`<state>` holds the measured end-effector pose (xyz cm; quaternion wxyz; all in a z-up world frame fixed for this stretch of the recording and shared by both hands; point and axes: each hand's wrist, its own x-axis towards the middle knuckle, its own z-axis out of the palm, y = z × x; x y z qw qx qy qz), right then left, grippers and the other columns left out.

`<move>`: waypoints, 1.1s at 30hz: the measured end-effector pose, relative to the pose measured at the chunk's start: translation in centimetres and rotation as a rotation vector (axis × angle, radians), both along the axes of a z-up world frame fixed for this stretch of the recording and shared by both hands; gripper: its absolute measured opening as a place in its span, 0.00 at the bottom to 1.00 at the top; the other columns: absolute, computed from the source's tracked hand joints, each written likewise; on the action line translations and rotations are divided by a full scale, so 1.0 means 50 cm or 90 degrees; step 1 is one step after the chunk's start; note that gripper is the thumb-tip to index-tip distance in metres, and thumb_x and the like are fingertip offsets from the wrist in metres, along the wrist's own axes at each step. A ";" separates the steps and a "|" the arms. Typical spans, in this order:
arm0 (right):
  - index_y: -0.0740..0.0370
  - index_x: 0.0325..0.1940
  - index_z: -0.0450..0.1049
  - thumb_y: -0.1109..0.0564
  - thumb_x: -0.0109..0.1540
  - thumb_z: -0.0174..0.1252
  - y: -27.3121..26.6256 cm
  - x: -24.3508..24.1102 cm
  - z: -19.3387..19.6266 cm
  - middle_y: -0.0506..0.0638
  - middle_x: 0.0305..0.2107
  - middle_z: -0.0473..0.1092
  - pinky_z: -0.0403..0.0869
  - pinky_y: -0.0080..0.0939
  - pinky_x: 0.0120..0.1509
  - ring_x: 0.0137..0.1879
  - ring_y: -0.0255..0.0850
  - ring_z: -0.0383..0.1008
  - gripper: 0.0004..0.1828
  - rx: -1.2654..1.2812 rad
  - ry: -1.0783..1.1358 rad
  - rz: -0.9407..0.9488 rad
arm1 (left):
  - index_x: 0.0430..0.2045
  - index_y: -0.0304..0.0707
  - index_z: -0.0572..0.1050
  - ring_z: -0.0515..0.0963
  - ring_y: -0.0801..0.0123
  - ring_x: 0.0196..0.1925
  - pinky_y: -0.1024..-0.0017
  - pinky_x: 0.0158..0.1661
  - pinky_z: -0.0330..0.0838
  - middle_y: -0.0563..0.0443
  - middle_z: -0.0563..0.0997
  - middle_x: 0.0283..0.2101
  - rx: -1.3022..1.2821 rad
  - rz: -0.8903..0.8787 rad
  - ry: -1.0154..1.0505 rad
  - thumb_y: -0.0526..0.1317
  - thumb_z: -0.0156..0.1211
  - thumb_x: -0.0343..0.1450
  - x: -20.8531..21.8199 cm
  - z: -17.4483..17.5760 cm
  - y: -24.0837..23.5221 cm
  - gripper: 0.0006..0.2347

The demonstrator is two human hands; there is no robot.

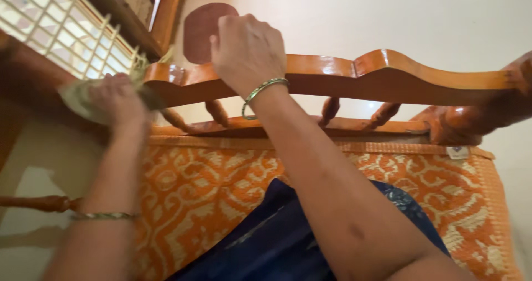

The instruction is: The person wipes the wooden slats and top rail of a bench with a cloth, moving the cloth between the spindles and along the top surface.

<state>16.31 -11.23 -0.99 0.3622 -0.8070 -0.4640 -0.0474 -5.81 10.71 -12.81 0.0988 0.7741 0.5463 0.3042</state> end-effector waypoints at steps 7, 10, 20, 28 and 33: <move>0.61 0.28 0.77 0.49 0.63 0.58 -0.012 0.001 -0.002 0.57 0.22 0.75 0.75 0.49 0.35 0.29 0.52 0.78 0.15 0.053 -0.037 -0.004 | 0.74 0.40 0.50 0.58 0.58 0.76 0.66 0.71 0.51 0.45 0.57 0.77 -0.354 -0.059 -0.431 0.63 0.29 0.76 0.139 -0.007 -0.296 0.35; 0.61 0.28 0.76 0.49 0.63 0.57 -0.009 -0.002 -0.002 0.57 0.23 0.75 0.75 0.48 0.35 0.30 0.50 0.79 0.15 0.053 -0.012 0.004 | 0.68 0.39 0.51 0.60 0.59 0.70 0.64 0.66 0.55 0.46 0.58 0.70 -0.330 -0.040 -0.537 0.61 0.33 0.76 0.168 -0.001 -0.327 0.30; 0.61 0.25 0.77 0.51 0.60 0.59 -0.003 0.012 -0.012 0.59 0.20 0.74 0.75 0.50 0.34 0.29 0.54 0.78 0.13 0.098 -0.029 0.006 | 0.39 0.43 0.73 0.78 0.62 0.41 0.57 0.44 0.76 0.49 0.77 0.39 -0.494 0.007 -0.817 0.53 0.39 0.79 0.077 0.044 -0.146 0.17; 0.62 0.25 0.76 0.51 0.59 0.59 -0.001 0.004 -0.019 0.59 0.20 0.74 0.74 0.50 0.33 0.28 0.53 0.78 0.14 0.099 -0.042 0.004 | 0.54 0.42 0.70 0.74 0.59 0.56 0.56 0.59 0.68 0.47 0.75 0.54 -0.521 -0.206 -1.046 0.50 0.40 0.79 0.177 0.026 -0.341 0.17; 0.62 0.25 0.76 0.51 0.60 0.59 -0.003 0.007 -0.012 0.58 0.20 0.74 0.74 0.50 0.33 0.29 0.54 0.77 0.14 0.138 -0.054 0.007 | 0.49 0.46 0.70 0.74 0.59 0.56 0.50 0.52 0.67 0.47 0.76 0.52 -0.707 0.137 -0.989 0.62 0.33 0.75 0.132 0.112 -0.300 0.25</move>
